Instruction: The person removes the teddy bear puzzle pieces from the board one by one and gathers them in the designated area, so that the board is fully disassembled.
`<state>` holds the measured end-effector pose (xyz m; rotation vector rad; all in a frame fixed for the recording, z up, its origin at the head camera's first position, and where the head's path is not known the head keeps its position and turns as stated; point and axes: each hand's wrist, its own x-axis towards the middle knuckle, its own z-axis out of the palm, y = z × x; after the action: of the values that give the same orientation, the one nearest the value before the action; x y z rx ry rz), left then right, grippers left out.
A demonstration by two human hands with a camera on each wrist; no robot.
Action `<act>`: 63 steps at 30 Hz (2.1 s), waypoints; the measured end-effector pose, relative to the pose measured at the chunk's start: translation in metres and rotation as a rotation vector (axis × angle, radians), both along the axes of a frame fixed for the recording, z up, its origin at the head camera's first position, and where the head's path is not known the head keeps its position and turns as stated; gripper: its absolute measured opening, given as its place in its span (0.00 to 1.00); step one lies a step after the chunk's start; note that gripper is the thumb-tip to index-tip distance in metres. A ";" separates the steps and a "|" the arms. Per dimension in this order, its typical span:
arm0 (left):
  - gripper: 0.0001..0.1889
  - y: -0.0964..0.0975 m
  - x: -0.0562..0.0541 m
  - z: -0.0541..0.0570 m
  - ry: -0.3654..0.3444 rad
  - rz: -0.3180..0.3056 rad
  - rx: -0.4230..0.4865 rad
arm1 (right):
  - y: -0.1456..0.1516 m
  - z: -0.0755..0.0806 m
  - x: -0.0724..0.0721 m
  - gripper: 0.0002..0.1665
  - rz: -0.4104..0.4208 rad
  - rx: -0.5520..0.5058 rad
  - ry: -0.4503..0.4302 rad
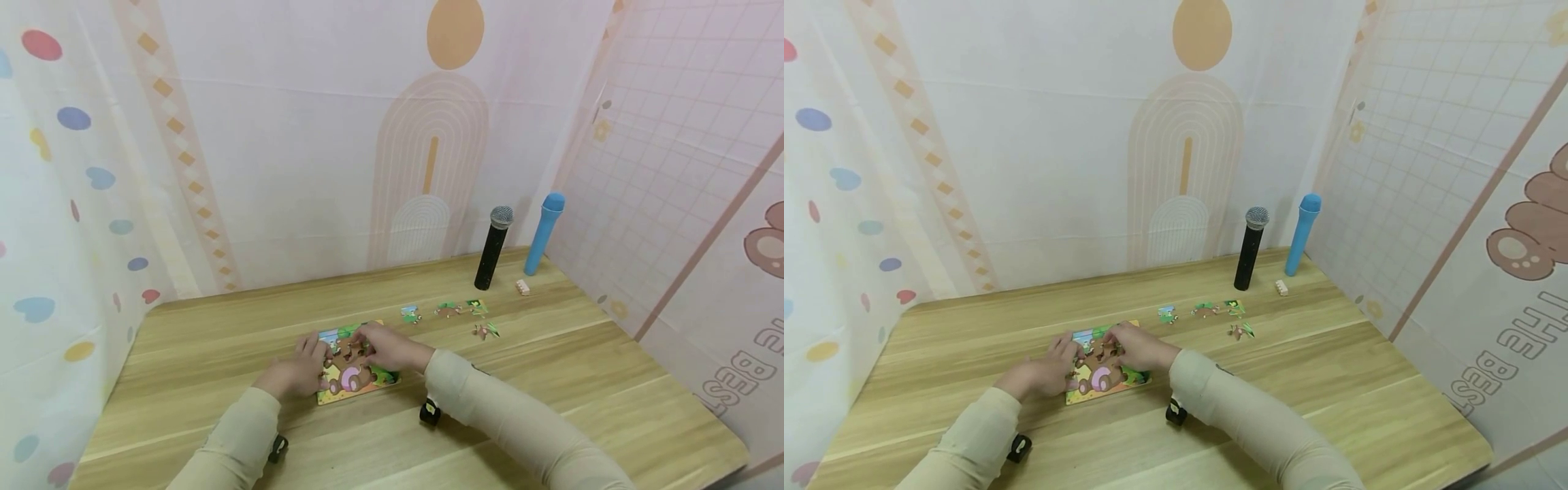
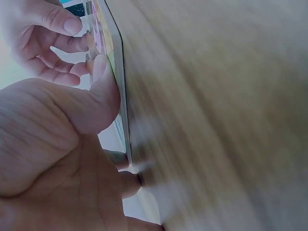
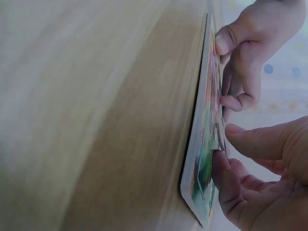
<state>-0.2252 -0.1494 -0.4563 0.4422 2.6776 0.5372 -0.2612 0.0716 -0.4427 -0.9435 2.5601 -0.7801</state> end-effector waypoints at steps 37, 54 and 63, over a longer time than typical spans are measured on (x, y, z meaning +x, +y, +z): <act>0.18 -0.002 -0.003 -0.006 0.010 0.002 0.002 | -0.003 -0.008 0.002 0.18 -0.074 -0.144 -0.049; 0.17 0.002 0.001 0.004 -0.023 0.001 0.003 | 0.007 -0.008 -0.001 0.18 -0.136 -0.202 -0.129; 0.18 0.005 0.007 0.011 -0.005 -0.009 -0.010 | 0.016 -0.008 -0.001 0.16 -0.150 -0.183 -0.104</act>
<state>-0.2180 -0.1447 -0.4452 0.4490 2.6709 0.5217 -0.2626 0.0878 -0.4510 -0.7454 2.5230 -1.0924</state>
